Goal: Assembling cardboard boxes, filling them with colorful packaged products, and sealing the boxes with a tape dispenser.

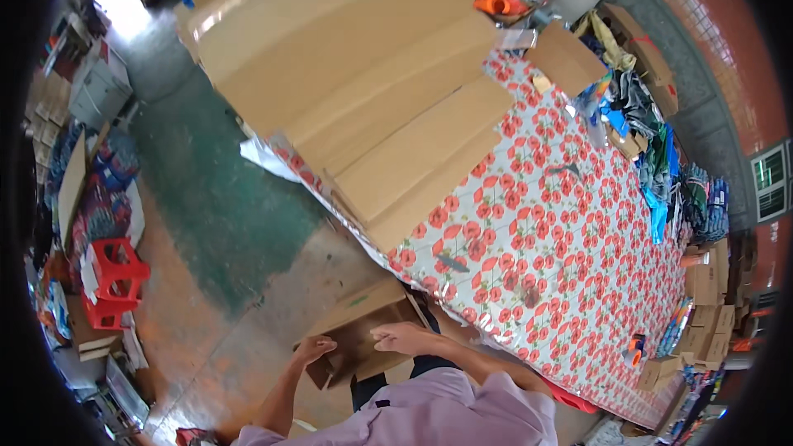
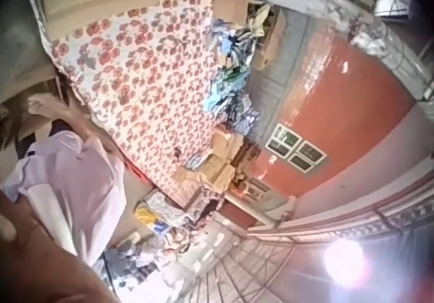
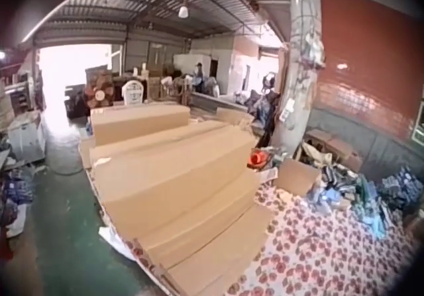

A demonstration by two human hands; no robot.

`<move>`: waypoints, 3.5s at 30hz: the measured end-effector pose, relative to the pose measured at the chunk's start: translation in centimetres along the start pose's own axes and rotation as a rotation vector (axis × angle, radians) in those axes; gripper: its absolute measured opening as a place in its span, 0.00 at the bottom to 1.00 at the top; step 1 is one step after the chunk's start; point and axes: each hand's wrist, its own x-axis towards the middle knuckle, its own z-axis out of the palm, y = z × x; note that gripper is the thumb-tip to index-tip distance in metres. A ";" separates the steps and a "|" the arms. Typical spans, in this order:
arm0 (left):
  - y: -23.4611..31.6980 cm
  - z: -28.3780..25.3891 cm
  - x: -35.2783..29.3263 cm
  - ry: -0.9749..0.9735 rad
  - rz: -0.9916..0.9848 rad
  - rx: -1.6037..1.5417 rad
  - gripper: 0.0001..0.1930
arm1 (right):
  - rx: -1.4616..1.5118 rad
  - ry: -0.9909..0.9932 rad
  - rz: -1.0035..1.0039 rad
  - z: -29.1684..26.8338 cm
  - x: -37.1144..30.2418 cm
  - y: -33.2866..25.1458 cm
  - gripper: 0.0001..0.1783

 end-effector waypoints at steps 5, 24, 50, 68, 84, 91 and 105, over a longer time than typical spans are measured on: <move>20.6 -6.8 -7.2 0.092 0.222 -0.248 0.15 | 0.025 0.839 -0.278 -18.6 -8.2 -15.8 0.17; 56.2 -15.2 -4.8 -0.095 0.776 -0.791 0.35 | 0.154 1.044 -0.604 -48.9 1.8 -33.0 0.32; 48.3 -22.2 1.0 0.339 0.882 -0.679 0.37 | 1.141 0.697 -0.440 -36.3 -2.7 -22.1 0.30; 49.8 -12.6 -4.7 -0.247 0.584 -0.817 0.26 | 1.027 0.235 -0.267 -36.7 -4.9 -20.3 0.51; 23.7 -15.6 -9.0 0.136 0.755 -0.571 0.32 | 1.063 0.592 -0.273 -16.9 -15.7 -16.6 0.41; 2.6 -3.6 -17.1 0.303 0.536 -0.811 0.31 | 0.957 0.723 0.115 -6.6 -16.3 -15.1 0.30; -14.4 9.1 -14.8 0.503 0.374 -1.220 0.29 | 0.552 0.615 0.255 3.6 -10.6 0.0 0.31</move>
